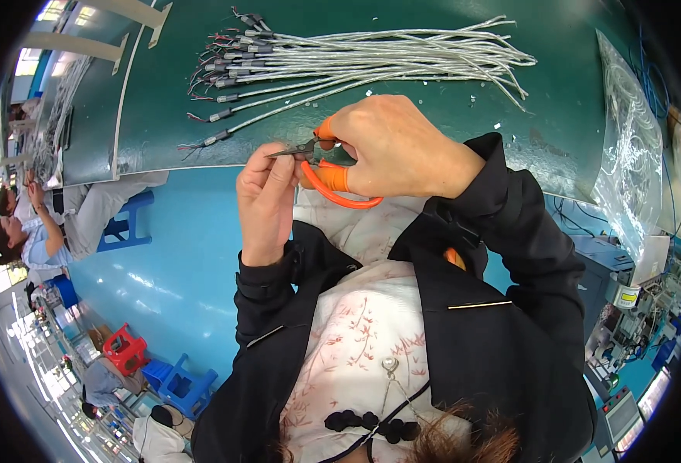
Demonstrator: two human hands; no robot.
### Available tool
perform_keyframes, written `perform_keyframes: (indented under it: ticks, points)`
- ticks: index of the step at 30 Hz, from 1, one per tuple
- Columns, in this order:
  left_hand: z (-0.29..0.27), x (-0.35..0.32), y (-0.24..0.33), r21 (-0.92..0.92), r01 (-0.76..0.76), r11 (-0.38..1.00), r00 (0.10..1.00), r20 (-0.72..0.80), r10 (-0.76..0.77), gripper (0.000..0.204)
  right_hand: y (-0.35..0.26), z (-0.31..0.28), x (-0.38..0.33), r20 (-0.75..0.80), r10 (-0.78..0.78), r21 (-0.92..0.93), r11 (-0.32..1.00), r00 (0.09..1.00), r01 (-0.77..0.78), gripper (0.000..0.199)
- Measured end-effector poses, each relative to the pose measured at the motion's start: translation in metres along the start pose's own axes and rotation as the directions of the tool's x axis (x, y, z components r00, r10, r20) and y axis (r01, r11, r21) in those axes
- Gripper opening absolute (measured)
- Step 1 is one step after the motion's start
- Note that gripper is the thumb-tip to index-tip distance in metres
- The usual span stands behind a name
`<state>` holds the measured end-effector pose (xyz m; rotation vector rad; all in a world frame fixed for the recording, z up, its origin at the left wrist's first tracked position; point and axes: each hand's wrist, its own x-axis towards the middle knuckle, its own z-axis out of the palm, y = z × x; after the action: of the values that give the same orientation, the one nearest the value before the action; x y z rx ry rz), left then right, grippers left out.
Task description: Preparing and cutting electrical cable bundles at a production workstation.
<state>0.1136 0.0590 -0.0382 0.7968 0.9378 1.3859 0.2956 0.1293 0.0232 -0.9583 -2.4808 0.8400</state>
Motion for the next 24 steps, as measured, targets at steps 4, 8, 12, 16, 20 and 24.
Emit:
perform_keyframes:
  ticks: [4, 8, 12, 16, 20, 24]
  points:
    - [-0.003, -0.001, 0.002, 0.006, -0.003, 1.000, 1.000, 0.003, 0.003, 0.013, -0.001, 0.005, 0.000, -0.013, -0.013, 0.001, 1.000, 1.000, 0.013, 0.032]
    - [-0.004, -0.002, 0.003, 0.021, -0.009, 1.000, 1.000, 0.023, 0.009, 0.013, 0.000, 0.011, 0.001, -0.058, -0.025, 0.012, 1.000, 0.998, 0.026, 0.032]
    - [-0.005, -0.002, 0.006, 0.053, -0.019, 0.998, 0.999, 0.033, 0.017, 0.014, 0.000, 0.012, 0.002, -0.103, -0.040, 0.032, 0.999, 0.994, 0.044, 0.031]
    - [-0.006, -0.003, 0.009, 0.083, -0.030, 0.996, 0.999, 0.038, 0.027, 0.014, -0.003, 0.008, 0.003, -0.078, -0.054, 0.005, 0.998, 0.995, 0.055, 0.032]
    - [-0.006, -0.003, 0.010, 0.094, -0.029, 0.995, 0.999, 0.037, 0.026, 0.014, -0.003, 0.006, 0.001, -0.033, -0.044, -0.038, 0.998, 0.998, 0.043, 0.033]
    - [-0.007, -0.003, 0.009, 0.082, -0.029, 0.996, 0.998, 0.059, 0.024, 0.014, -0.002, 0.008, 0.002, -0.015, -0.035, -0.033, 0.999, 0.999, 0.035, 0.032]
